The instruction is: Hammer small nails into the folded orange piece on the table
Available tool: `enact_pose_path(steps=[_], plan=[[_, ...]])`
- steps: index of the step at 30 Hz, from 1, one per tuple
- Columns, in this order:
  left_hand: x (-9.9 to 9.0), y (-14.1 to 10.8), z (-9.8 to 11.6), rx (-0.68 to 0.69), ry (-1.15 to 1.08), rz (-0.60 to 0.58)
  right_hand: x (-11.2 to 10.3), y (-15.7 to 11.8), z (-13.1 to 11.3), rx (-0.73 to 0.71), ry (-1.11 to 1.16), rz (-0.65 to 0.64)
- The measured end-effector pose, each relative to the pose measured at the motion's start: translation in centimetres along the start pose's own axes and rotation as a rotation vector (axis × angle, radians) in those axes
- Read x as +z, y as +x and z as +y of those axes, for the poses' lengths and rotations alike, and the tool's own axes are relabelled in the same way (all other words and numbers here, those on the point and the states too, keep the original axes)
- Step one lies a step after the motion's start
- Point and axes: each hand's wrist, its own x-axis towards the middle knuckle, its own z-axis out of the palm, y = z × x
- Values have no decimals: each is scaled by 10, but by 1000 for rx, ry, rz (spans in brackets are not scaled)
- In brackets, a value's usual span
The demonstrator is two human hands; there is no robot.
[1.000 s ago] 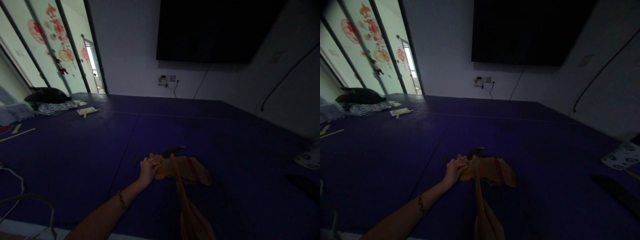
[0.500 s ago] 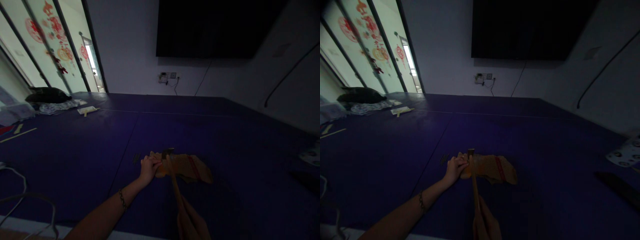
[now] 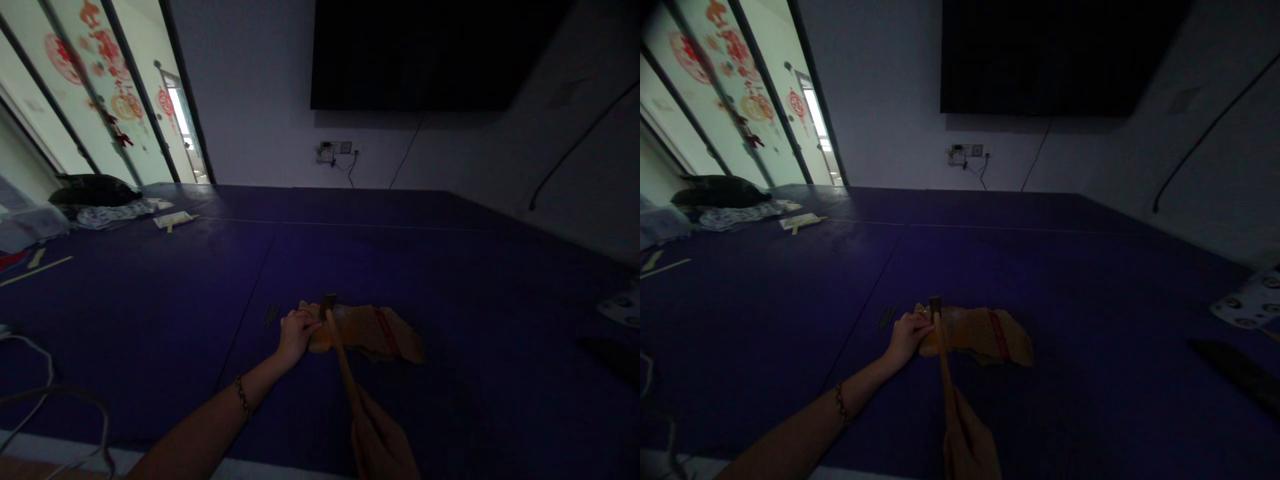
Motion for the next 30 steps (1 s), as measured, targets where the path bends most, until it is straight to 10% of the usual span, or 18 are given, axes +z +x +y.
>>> enact_pose_path(steps=[30], plan=[[-1,-2,5,24,37,-30,0,-10,-12,-67,-86,57]])
